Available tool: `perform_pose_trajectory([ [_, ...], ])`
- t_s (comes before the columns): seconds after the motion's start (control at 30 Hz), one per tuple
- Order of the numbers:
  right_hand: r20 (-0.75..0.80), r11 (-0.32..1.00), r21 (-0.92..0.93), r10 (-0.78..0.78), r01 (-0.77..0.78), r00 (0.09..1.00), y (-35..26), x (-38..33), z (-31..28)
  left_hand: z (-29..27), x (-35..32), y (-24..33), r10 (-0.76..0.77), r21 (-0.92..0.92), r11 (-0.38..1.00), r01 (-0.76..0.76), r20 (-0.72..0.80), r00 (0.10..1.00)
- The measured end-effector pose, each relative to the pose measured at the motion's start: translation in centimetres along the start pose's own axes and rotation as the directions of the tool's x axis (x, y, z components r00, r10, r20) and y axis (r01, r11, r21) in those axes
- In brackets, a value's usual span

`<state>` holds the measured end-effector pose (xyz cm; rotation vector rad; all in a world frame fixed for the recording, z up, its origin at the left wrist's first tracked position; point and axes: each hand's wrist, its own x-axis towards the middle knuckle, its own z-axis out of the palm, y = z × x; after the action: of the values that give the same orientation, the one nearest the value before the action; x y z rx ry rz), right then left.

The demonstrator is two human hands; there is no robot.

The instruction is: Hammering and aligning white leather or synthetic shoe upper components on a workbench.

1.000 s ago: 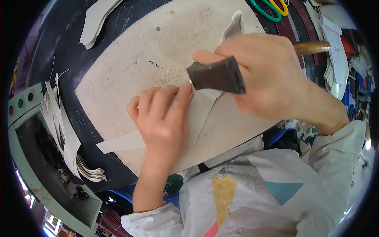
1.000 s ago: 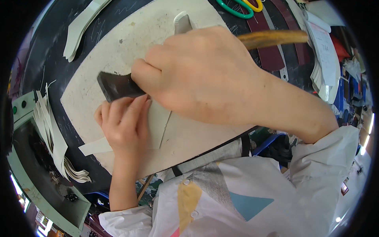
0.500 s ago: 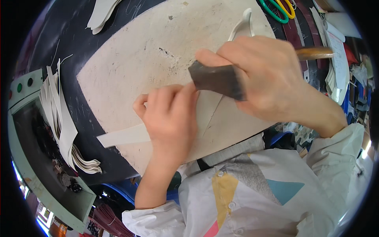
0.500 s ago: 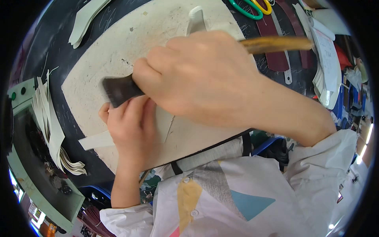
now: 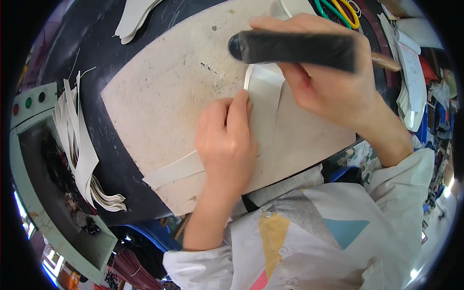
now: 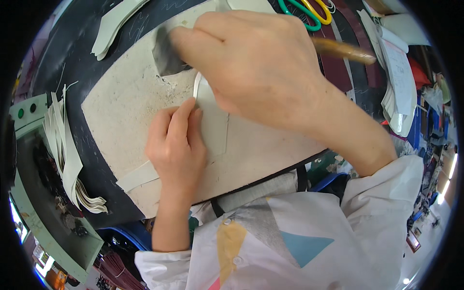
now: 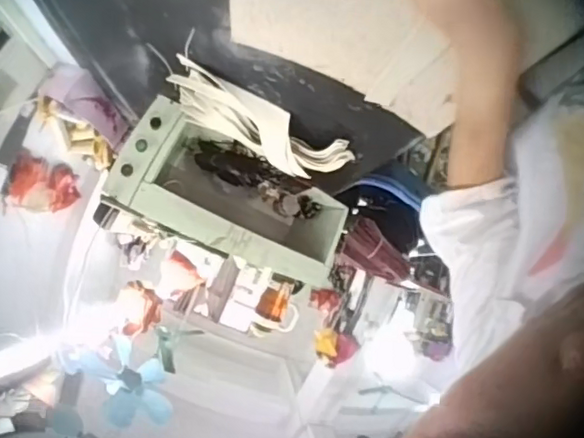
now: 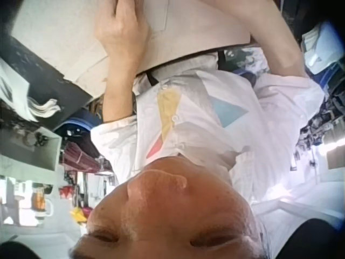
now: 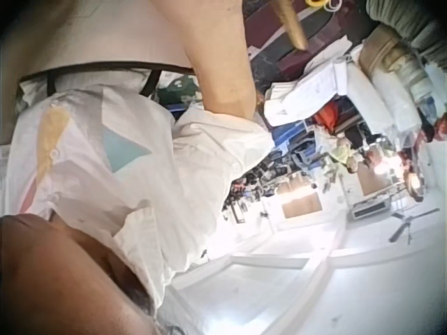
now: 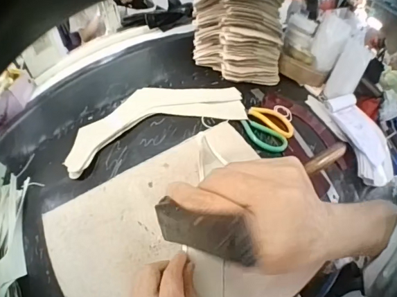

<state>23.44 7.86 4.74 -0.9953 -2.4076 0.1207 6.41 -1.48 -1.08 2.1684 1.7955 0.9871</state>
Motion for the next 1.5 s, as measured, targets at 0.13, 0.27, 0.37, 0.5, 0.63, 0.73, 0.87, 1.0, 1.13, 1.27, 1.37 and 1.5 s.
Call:
perform_pose_trajectory([
  [0.13, 0.09, 0.997, -0.036, -0.069, 0.073, 0.994, 0.1, -1.6, 0.5, -0.4, -0.5, 0.7, -0.01, 0.03, 1.0, 0.008, 0.054, 0.999],
  [0.27, -0.01, 0.997, 0.074, -0.013, 0.013, 1.0, -1.1, -0.9, -0.7, -0.3, -1.3, 0.5, -0.041, 0.007, 0.999, 0.041, -0.012, 0.999],
  [0.37, 0.135, 0.997, 0.028, -0.074, 0.071, 0.988, -0.7, -2.1, 0.1, -1.3, -1.8, 0.4, -0.035, -0.074, 0.996, 0.039, 0.052, 0.998],
  [0.5, 0.067, 0.995, 0.035, -0.098, 0.096, 0.993, -1.3, -1.1, -0.6, -2.3, -2.8, 0.1, -0.033, -0.042, 0.998, 0.037, 0.082, 0.996],
  [0.63, 0.138, 0.995, 0.062, -0.083, 0.075, 0.987, -2.1, -2.6, 0.3, -2.8, -3.6, -0.2, 0.017, -0.056, 0.998, -0.012, 0.091, 0.996],
  [0.73, 0.141, 0.995, 0.027, -0.104, 0.101, 0.985, -2.5, -1.4, -0.8, -3.3, -4.6, -0.5, 0.022, -0.086, 0.996, -0.014, 0.089, 0.996],
  [0.87, 0.227, 0.988, 0.101, -0.138, 0.117, 0.964, -4.0, -2.6, -0.6, -4.2, -4.4, -1.3, 0.112, -0.129, 0.987, -0.092, 0.154, 0.982],
  [1.0, 0.231, 0.987, 0.089, -0.148, 0.13, 0.962, -3.9, -2.5, -0.6, -5.7, -4.6, -1.4, 0.146, -0.052, 0.989, -0.137, 0.256, 0.956],
  [1.13, 0.209, 0.984, 0.149, -0.125, 0.094, 0.97, -2.9, -3.1, -0.1, -5.5, -3.3, -2.3, 0.068, -0.286, 0.958, 0.013, 0.272, 0.96],
  [1.27, -0.076, 0.991, -0.131, -0.021, 0.011, 0.997, 1.1, -0.9, -0.5, -2.3, 1.3, -1.1, 0.043, -0.193, 0.981, -0.001, 0.21, 0.977],
  [1.37, -0.116, 0.997, 0.036, 0.074, -0.07, 0.991, 1.8, -1.6, 0.4, 0.6, 3.4, -2.1, 0.195, -0.162, 0.969, -0.184, 0.051, 0.979],
  [1.5, -0.07, 0.994, -0.1, 0.039, -0.046, 0.997, 2.6, -1.2, 0.0, -1.0, 2.8, -1.9, 0.166, -0.083, 0.985, -0.154, 0.17, 0.971],
])
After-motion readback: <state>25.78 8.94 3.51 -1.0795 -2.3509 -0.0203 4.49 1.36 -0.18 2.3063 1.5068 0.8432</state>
